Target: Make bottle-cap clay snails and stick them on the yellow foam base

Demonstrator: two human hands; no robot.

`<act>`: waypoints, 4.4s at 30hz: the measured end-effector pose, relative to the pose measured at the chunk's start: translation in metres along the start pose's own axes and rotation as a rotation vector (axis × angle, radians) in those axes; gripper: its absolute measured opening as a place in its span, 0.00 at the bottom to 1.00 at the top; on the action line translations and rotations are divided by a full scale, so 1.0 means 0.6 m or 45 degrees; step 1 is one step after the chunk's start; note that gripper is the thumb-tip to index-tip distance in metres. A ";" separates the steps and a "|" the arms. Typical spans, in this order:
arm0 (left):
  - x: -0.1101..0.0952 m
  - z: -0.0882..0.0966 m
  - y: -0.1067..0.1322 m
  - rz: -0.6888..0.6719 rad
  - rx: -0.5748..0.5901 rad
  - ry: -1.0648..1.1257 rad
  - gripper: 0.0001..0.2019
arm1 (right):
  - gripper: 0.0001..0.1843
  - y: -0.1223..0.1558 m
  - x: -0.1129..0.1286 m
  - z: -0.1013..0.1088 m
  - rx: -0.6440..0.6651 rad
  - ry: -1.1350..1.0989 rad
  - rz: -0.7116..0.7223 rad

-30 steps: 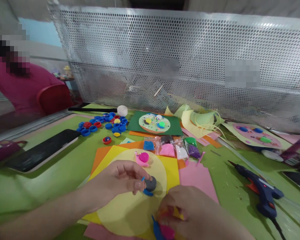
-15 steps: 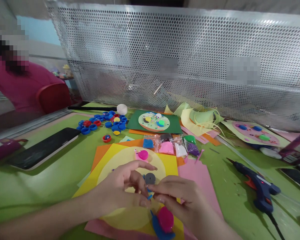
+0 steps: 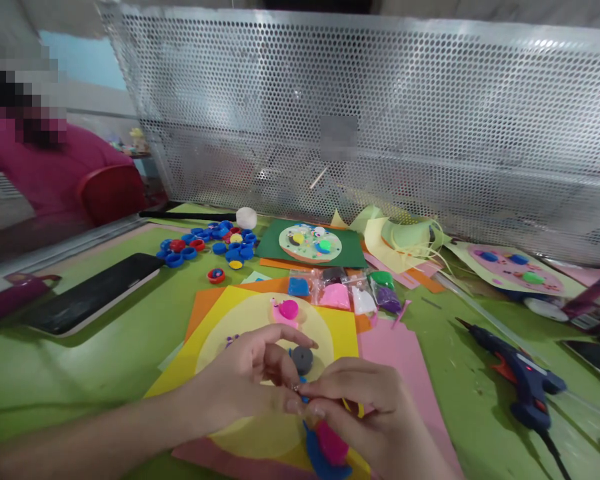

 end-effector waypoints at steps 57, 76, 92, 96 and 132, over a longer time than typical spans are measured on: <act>0.004 0.003 -0.016 -0.162 -0.020 0.367 0.29 | 0.14 0.015 -0.050 0.008 -0.021 0.272 0.018; -0.063 0.053 -0.008 -0.486 -0.232 -0.396 0.16 | 0.09 0.000 -0.090 0.057 -0.219 0.131 -0.098; -0.053 0.064 -0.015 -0.394 -0.236 -0.364 0.14 | 0.11 -0.005 -0.158 0.054 -0.249 0.176 -0.344; -0.057 0.057 -0.014 -0.365 -0.223 -0.393 0.12 | 0.12 -0.004 -0.160 0.056 -0.263 0.170 -0.336; -0.057 0.060 -0.018 -0.311 -0.280 -0.657 0.12 | 0.13 -0.007 -0.156 0.045 -0.150 0.298 -0.383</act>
Point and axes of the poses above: each hand's wrist, its own y-axis away from the middle knuckle, its own z-axis out of the back of the hand, x = y × z, the point moved 8 cm from there along -y, towards the middle knuckle, and after that the axes turned 6 degrees about -z, right-handed, at the moved point
